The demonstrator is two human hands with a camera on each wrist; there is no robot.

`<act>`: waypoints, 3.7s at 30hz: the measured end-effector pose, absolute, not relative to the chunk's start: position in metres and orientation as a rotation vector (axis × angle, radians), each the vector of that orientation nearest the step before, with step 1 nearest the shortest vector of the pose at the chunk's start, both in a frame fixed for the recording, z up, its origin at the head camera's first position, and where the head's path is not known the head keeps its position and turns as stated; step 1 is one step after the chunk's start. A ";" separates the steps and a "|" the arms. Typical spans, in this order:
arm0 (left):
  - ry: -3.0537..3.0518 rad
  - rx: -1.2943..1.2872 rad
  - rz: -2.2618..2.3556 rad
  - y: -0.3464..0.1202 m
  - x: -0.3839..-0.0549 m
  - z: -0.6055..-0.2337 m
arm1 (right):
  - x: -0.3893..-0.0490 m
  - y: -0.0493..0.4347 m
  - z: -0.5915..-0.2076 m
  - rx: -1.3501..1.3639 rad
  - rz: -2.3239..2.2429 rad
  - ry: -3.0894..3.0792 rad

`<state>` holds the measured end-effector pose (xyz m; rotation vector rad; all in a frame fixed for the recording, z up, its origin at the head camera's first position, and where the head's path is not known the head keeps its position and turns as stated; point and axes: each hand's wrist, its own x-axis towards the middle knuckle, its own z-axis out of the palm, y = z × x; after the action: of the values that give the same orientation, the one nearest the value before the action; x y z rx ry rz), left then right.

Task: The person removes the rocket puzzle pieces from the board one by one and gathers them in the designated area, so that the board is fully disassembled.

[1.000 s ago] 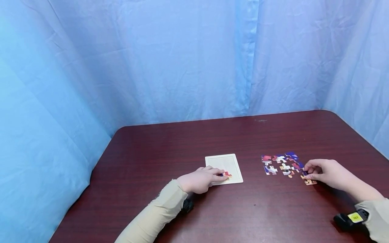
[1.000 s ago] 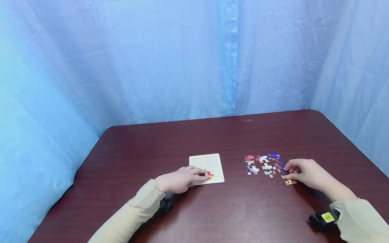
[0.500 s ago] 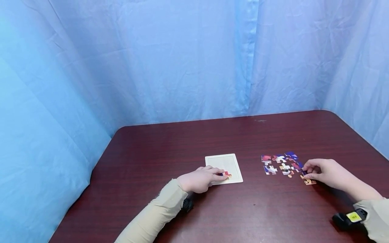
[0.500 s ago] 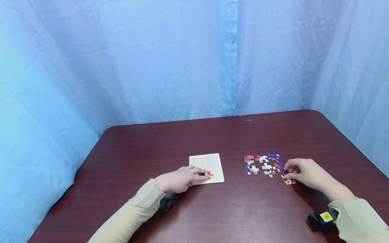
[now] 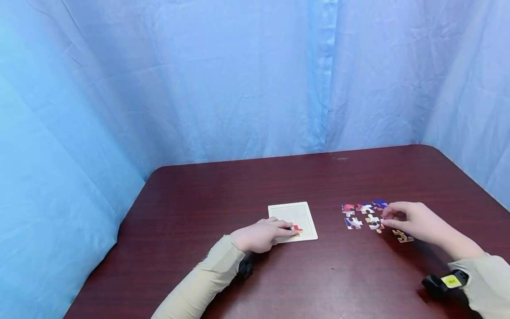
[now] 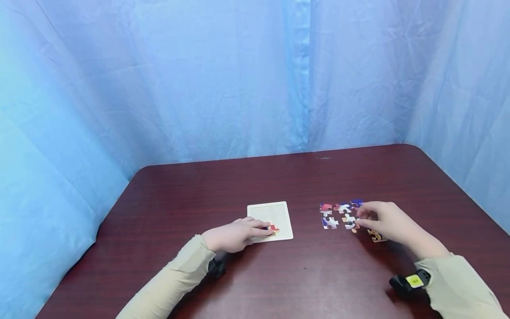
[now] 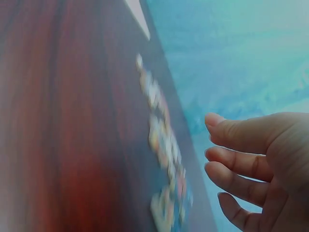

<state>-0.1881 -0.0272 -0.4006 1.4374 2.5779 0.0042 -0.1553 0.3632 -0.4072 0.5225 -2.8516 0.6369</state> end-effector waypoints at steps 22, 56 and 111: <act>2.550 1.518 0.090 -0.031 -0.191 -0.404 | -0.185 0.251 -0.411 0.858 0.972 -2.810; 2.478 1.358 0.055 -0.059 -0.184 -0.394 | -0.204 0.187 -0.434 1.038 0.795 -2.805; 2.464 1.316 0.164 -0.061 -0.182 -0.402 | -0.196 0.178 -0.430 0.988 0.957 -2.910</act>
<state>-0.1819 -0.0608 -0.4017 1.3158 2.4645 0.1640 -0.1957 0.1779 -0.4296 0.9878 -2.9098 0.9570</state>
